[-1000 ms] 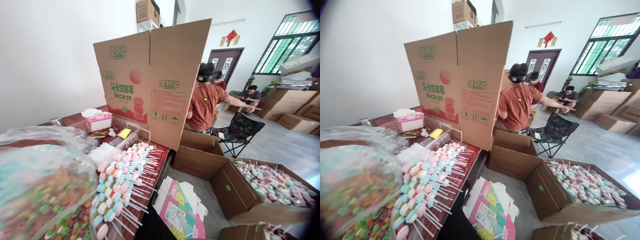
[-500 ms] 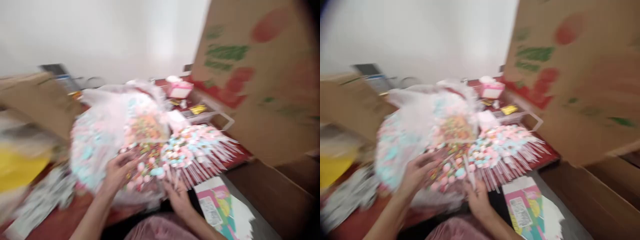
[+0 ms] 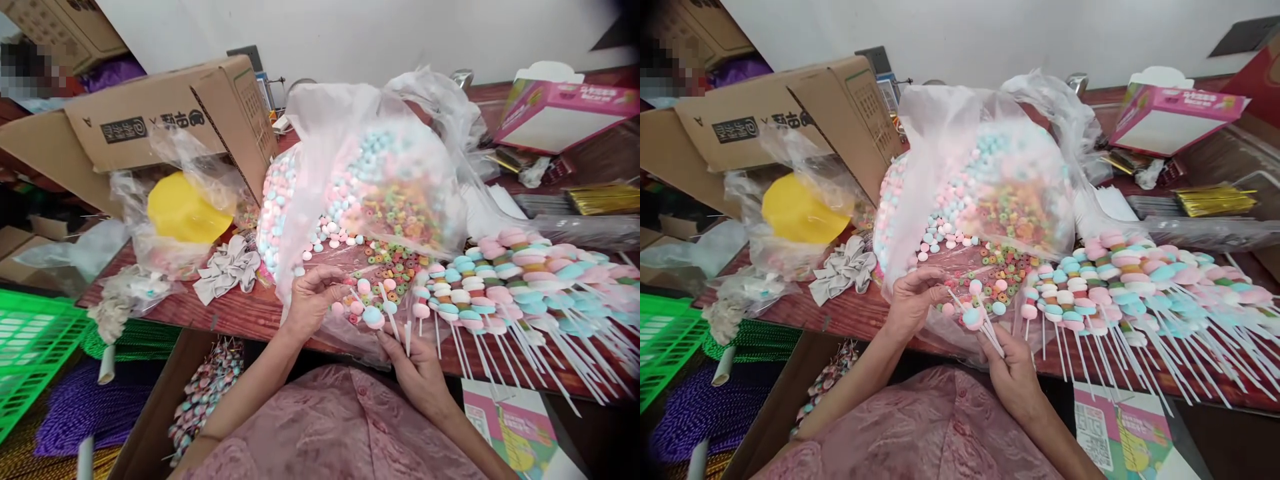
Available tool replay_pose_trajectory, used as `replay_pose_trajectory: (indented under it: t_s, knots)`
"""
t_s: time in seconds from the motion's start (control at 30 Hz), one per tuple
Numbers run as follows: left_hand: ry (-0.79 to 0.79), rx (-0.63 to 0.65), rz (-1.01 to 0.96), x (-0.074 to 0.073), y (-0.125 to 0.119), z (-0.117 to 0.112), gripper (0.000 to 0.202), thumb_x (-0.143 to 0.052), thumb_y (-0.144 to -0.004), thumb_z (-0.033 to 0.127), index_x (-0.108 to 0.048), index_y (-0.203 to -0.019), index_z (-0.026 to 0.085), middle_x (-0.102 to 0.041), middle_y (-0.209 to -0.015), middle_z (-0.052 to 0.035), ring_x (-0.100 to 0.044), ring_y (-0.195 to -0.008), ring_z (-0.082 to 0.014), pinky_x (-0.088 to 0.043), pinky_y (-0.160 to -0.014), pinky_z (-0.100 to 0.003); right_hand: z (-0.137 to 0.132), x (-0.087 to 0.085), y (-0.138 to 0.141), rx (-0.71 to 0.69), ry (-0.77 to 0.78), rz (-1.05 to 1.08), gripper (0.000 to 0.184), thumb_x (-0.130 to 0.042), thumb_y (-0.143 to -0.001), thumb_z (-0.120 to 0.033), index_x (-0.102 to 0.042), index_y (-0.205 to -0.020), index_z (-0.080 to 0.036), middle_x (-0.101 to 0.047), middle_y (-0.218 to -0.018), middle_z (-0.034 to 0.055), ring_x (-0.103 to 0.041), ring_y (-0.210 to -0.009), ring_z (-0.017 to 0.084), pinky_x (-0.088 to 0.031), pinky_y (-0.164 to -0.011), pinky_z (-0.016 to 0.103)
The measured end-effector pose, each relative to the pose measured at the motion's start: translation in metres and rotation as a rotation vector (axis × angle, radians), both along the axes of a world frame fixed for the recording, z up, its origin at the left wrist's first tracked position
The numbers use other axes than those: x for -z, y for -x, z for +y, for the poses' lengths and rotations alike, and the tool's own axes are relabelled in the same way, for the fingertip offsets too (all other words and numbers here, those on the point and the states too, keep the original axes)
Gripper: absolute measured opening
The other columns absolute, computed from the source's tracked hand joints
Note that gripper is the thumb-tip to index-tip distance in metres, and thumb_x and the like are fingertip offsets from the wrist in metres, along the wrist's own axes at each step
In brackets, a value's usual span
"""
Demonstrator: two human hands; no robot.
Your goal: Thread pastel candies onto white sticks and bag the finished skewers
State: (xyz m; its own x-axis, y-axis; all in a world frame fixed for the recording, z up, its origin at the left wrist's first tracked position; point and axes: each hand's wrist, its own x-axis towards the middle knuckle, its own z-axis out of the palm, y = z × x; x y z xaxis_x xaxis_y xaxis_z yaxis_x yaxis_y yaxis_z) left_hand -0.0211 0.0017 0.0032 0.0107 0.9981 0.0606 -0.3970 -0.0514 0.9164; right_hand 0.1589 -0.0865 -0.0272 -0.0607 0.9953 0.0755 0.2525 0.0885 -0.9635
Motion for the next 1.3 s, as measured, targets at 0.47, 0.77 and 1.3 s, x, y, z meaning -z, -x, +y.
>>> replay_pose_trajectory:
  t_s: [0.47,0.77,1.3]
  knots:
    - [0.113,0.053,0.003,0.006,-0.005,-0.007,0.022,-0.085,-0.064,0.020,-0.077,-0.085,0.021,-0.077,-0.090,-0.0027,-0.072,-0.087,-0.0175,-0.058,-0.083,-0.031,-0.008,0.004,-0.014,0.061,0.028,0.046,0.034,-0.054,-0.095,-0.038,-0.057,-0.066,-0.019,-0.051,-0.055,-0.0022,-0.048,-0.052,0.012,-0.039,-0.053,0.024]
    - [-0.138,-0.124,0.792,0.023,0.033,0.005,0.017,-0.069,-0.074,0.012,-0.076,-0.087,0.020,-0.075,-0.087,-0.0042,-0.067,-0.085,-0.0180,-0.053,-0.085,-0.034,-0.005,0.010,-0.023,0.141,0.007,0.027,0.033,-0.055,-0.094,-0.034,-0.056,-0.064,-0.019,-0.048,-0.053,-0.0032,-0.044,-0.050,0.011,-0.036,-0.050,0.024]
    - [-0.211,0.240,1.624,-0.001,0.042,-0.032,0.036,-0.061,-0.084,0.021,-0.066,-0.120,0.020,-0.061,-0.115,-0.0110,-0.050,-0.111,-0.0295,-0.043,-0.099,-0.046,-0.014,0.034,-0.029,0.129,0.005,0.088,0.015,-0.058,-0.095,-0.027,-0.068,-0.102,-0.019,-0.053,-0.061,-0.0036,-0.048,-0.054,0.011,-0.039,-0.053,0.025]
